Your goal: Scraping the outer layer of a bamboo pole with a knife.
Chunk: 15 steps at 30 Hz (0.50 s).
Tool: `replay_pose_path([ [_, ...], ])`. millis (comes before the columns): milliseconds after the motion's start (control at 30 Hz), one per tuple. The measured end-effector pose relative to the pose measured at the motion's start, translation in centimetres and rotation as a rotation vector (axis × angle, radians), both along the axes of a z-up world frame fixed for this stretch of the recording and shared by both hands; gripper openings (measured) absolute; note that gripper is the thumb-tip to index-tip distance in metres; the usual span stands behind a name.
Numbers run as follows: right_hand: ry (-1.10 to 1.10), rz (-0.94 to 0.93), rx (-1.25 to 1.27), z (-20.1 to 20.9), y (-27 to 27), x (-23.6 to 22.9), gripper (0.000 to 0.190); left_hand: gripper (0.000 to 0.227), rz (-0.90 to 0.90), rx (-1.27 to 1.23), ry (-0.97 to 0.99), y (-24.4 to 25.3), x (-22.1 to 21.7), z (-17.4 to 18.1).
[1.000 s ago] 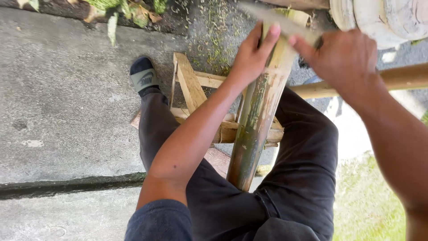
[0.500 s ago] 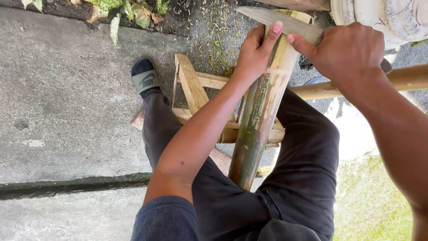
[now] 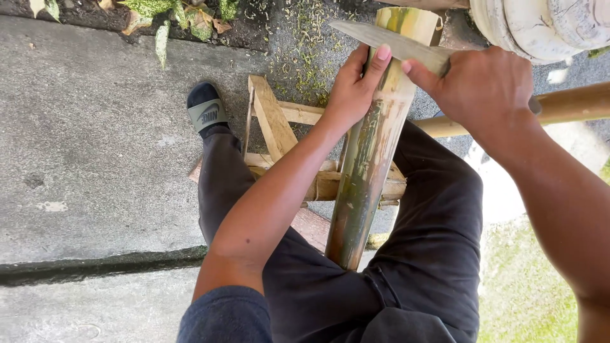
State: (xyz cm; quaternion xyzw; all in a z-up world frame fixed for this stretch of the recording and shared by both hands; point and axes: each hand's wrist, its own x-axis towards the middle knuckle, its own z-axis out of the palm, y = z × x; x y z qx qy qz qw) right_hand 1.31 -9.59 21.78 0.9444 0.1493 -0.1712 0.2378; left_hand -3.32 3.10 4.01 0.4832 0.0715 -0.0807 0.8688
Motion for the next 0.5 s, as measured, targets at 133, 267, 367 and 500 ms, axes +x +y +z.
replay_pose_path([
  [133, 0.065, -0.116, -0.138, 2.0, 4.0, 1.3, 0.088, 0.078, 0.100, -0.024, -0.043, -0.7, 1.1, 0.0],
  [267, 0.063, -0.050, -0.205, 2.1, 3.9, 2.0, 0.091, 0.079, 0.075, 0.071, 0.026, -1.0, 1.4, -0.2],
  [367, 0.042, -0.014, -0.210, 1.8, 3.4, 2.5, 0.091, 0.080, 0.098, 0.142, 0.023, -1.4, 2.2, -0.7],
  [500, 0.027, 0.009, -0.206, 1.6, 3.0, 2.8, 0.092, 0.082, 0.116, 0.158, 0.019, -1.0, 2.6, 0.1],
])
